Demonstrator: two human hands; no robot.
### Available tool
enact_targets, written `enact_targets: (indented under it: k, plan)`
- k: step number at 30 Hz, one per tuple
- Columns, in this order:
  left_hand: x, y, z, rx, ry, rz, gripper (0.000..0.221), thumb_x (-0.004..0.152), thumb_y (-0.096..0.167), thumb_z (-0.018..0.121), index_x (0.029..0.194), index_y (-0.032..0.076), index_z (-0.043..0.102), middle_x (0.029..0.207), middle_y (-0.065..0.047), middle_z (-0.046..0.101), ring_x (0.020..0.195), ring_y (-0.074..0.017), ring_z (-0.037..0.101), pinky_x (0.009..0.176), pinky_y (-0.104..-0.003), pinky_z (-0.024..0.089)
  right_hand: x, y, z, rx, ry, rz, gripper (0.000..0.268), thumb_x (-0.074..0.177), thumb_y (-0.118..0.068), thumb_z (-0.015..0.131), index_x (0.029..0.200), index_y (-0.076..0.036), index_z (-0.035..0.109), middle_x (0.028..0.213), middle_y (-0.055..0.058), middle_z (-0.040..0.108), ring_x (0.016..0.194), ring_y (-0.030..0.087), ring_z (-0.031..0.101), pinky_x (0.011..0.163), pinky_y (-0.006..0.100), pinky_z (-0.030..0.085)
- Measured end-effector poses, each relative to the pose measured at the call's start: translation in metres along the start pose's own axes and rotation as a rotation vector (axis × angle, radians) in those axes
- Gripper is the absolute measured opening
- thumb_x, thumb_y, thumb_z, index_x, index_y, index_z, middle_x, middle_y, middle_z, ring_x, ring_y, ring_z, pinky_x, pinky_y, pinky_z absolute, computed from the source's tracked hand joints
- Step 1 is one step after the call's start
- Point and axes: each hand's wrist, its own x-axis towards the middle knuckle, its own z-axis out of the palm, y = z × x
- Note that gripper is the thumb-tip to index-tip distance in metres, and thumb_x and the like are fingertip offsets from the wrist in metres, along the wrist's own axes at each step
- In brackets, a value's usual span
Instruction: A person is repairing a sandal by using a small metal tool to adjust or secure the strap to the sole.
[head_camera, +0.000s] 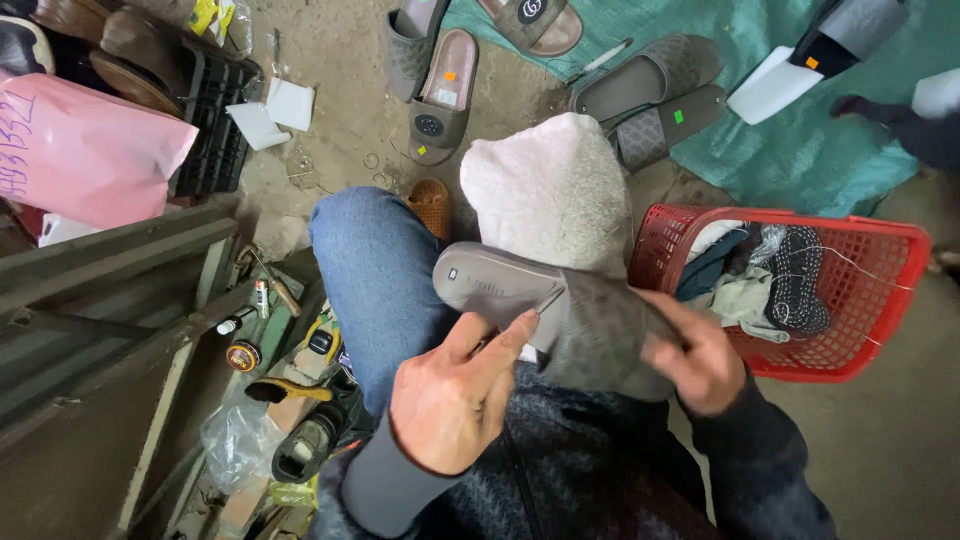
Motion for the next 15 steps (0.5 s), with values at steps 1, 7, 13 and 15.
enact_targets:
  k: [1, 7, 13, 15]
  plan:
    - [0.000, -0.003, -0.008, 0.003, 0.001, -0.002, 0.044, 0.097, 0.015, 0.056, 0.141, 0.020, 0.062, 0.094, -0.004, 0.050, 0.056, -0.0307, 0.060, 0.041, -0.047, 0.047, -0.006, -0.016, 0.005, 0.002, -0.002, -0.002, 0.064, 0.085, -0.039, 0.056, 0.138, -0.002, 0.060, 0.126, 0.015, 0.074, 0.112, 0.028, 0.073, 0.097, 0.040, 0.057]
    - [-0.015, -0.044, -0.034, -0.336, -0.147, 0.054, 0.044, 0.099, 0.003, 0.048, 0.140, 0.009, 0.062, 0.081, 0.000, 0.052, 0.061, -0.0162, 0.049, 0.064, -0.027, 0.048, -0.021, -0.103, 0.059, -0.217, 0.093, -0.313, 0.058, 0.084, -0.016, 0.063, 0.136, 0.008, 0.055, 0.137, 0.024, 0.064, 0.125, 0.034, 0.066, 0.114, 0.039, 0.047]
    - [-0.030, -0.072, -0.037, -0.477, -0.167, 0.045, 0.041, 0.111, 0.033, 0.046, 0.143, 0.012, 0.058, 0.090, -0.003, 0.063, 0.067, -0.0196, 0.056, 0.066, -0.040, 0.054, -0.009, -0.125, 0.089, -0.170, 0.138, -0.239, 0.063, 0.081, -0.020, 0.064, 0.141, -0.004, 0.056, 0.140, 0.012, 0.066, 0.129, 0.026, 0.065, 0.109, 0.034, 0.048]
    - [-0.031, -0.076, -0.040, -0.457, -0.204, -0.038, 0.040, 0.108, 0.031, 0.050, 0.143, 0.013, 0.061, 0.087, -0.005, 0.064, 0.053, -0.0160, 0.035, 0.055, -0.039, 0.038, -0.006, -0.125, 0.094, -0.225, 0.113, -0.211, 0.074, 0.073, -0.023, 0.068, 0.143, -0.004, 0.053, 0.141, 0.013, 0.066, 0.126, 0.027, 0.066, 0.101, 0.037, 0.052]
